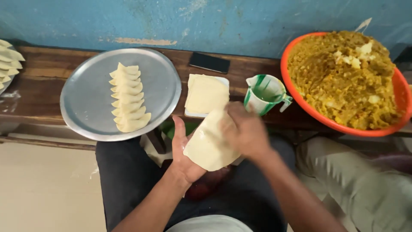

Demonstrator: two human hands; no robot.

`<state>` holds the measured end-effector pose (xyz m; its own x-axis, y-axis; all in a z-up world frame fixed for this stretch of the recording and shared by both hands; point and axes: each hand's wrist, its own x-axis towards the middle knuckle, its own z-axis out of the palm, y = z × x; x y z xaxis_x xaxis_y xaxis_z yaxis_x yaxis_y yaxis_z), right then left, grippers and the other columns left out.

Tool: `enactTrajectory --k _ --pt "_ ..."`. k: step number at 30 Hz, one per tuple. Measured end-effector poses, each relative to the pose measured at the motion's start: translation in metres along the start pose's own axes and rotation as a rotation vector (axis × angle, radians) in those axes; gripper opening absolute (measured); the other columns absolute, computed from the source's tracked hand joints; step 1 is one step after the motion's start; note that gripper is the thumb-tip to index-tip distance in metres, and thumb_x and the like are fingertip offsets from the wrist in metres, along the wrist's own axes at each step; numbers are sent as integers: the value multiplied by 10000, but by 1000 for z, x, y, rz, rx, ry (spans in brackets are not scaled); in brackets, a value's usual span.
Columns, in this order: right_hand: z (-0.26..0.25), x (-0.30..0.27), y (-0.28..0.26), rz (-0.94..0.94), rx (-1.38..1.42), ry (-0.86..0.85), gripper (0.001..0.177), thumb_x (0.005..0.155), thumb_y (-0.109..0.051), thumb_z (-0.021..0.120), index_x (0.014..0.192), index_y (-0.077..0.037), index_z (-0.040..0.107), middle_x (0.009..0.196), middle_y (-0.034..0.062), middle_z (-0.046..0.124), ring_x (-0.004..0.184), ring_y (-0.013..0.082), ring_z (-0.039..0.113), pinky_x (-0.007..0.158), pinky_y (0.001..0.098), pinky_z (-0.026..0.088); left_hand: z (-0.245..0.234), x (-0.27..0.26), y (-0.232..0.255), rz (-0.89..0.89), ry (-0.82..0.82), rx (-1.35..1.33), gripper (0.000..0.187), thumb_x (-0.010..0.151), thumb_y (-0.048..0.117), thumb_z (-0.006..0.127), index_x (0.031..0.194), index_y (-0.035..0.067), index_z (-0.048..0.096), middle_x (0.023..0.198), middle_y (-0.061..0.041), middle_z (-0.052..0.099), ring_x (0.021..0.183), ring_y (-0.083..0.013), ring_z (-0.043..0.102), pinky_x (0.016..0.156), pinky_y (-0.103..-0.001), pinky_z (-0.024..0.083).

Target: The recorder is folding and filling samosa wrappers with a potato-based mixture by hand.

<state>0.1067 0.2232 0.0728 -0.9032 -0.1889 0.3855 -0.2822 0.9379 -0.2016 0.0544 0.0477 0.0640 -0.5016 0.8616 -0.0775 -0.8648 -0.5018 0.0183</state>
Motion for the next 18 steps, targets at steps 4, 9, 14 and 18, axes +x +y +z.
enactTrajectory --k 4,9,14,18 --pt "-16 -12 -6 477 957 247 576 1063 -417 535 1278 107 644 1274 259 683 1196 378 637 1124 495 449 -2 0 4 72 -36 77 1097 846 897 331 1521 41 452 1449 -211 568 1315 -370 551 1146 -522 395" --pt "-30 -21 -44 841 2139 107 715 944 -563 379 1208 41 657 1174 185 741 1065 305 707 929 461 514 -10 8 1 103 -332 269 985 992 858 301 1392 -27 470 1446 -293 569 1371 -384 554 1216 -497 396" --pt "-5 -54 -8 1015 2020 129 317 1062 -236 541 1226 20 631 1167 145 706 1067 276 694 980 466 511 30 -15 0 -5 246 611 628 1034 504 361 1407 27 528 1397 -141 632 1272 -278 618 1061 -458 492" --pt "-14 -36 -17 901 2065 21 297 1039 -194 584 1190 54 648 1119 161 719 1035 273 703 953 461 527 31 -20 7 -17 240 857 538 1031 366 431 1442 32 523 1389 -106 619 1238 -253 608 1045 -453 504"
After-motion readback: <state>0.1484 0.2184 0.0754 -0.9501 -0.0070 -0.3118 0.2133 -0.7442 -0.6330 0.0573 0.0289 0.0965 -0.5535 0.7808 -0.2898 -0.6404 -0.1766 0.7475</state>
